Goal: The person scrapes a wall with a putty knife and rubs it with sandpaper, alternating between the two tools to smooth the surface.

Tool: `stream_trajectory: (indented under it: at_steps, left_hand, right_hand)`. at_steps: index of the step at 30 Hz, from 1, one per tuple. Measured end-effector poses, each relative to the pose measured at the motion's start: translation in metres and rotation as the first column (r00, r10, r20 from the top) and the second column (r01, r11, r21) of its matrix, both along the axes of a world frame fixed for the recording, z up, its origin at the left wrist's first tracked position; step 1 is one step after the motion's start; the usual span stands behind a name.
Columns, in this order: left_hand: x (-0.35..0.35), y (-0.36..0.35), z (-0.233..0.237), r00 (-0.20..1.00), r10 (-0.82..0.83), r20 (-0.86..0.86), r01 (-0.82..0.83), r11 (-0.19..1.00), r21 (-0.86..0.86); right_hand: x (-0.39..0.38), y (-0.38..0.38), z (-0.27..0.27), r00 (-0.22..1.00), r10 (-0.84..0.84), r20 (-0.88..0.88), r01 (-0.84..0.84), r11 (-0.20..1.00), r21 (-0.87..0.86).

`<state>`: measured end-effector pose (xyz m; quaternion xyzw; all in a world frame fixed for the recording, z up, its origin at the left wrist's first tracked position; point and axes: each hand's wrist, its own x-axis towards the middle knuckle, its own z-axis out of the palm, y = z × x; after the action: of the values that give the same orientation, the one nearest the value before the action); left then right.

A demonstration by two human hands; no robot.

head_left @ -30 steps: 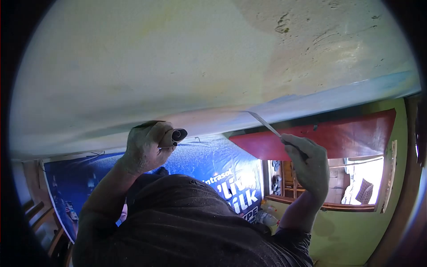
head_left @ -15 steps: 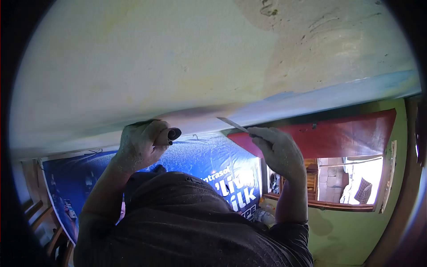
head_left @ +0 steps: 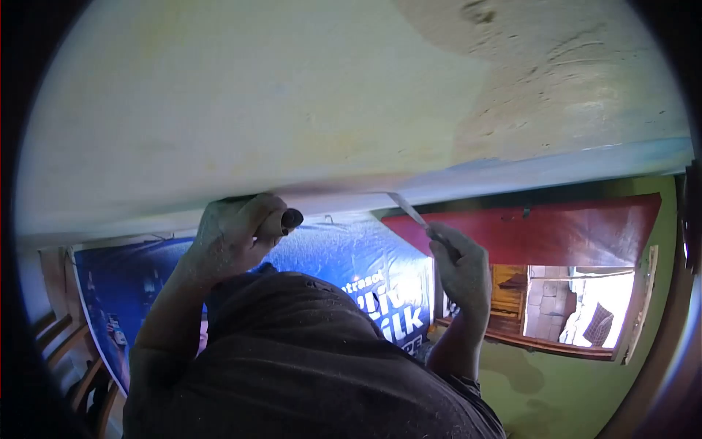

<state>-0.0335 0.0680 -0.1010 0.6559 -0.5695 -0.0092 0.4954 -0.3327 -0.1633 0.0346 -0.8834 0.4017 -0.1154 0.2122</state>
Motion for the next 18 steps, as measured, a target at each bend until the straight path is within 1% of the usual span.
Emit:
stream_trajectory:
  at_steps: [1, 4, 5, 8, 9, 11, 12, 13, 16, 18]
  left_hand:
    - [0.001, -0.002, 0.003, 1.0, -0.006, 0.009, 0.006, 1.0, 0.007]
    - [-0.004, -0.004, 0.007, 1.0, 0.029, 0.011, -0.029, 0.998, 0.05]
    - [-0.005, -0.005, 0.007, 0.999, 0.033, -0.007, -0.033, 0.999, 0.041]
    - [-0.002, -0.003, 0.007, 1.0, -0.007, -0.024, 0.008, 0.998, 0.058]
    - [-0.004, -0.003, 0.008, 1.0, 0.011, -0.025, -0.009, 0.996, 0.087]
    - [-0.006, -0.003, 0.013, 0.999, 0.039, -0.019, -0.036, 0.988, 0.148]
    - [-0.007, -0.002, 0.012, 0.999, 0.042, 0.002, -0.042, 0.988, 0.149]
    - [-0.006, -0.002, 0.01, 0.999, 0.046, 0.025, -0.049, 0.988, 0.147]
    - [-0.005, -0.003, 0.007, 0.995, 0.058, 0.076, -0.068, 0.988, 0.138]
    - [-0.006, -0.005, 0.007, 0.994, 0.066, 0.093, -0.078, 0.988, 0.134]
  right_hand:
    - [0.005, 0.005, 0.007, 0.994, -0.053, -0.094, 0.056, 0.998, 0.024]
    - [-0.009, -0.008, -0.009, 0.999, -0.04, 0.02, 0.038, 0.991, 0.127]
    - [-0.013, -0.007, -0.007, 0.998, -0.057, -0.02, 0.058, 0.994, 0.093]
    - [-0.03, -0.01, 0.0, 0.998, -0.052, 0.046, 0.046, 0.991, 0.127]
    - [-0.027, -0.008, 0.001, 0.995, -0.076, 0.069, 0.066, 0.989, 0.136]
    - [-0.01, -0.007, -0.003, 0.993, -0.1, -0.062, 0.108, 0.985, 0.131]
    - [-0.005, -0.007, -0.006, 0.986, -0.114, -0.125, 0.13, 0.983, 0.127]
    - [-0.01, -0.011, -0.016, 0.99, -0.089, -0.113, 0.105, 0.984, 0.142]
    - [-0.02, -0.007, -0.017, 0.996, -0.067, -0.066, 0.072, 0.994, 0.079]
    - [-0.018, 0.001, -0.013, 0.994, -0.068, -0.083, 0.074, 0.995, 0.073]
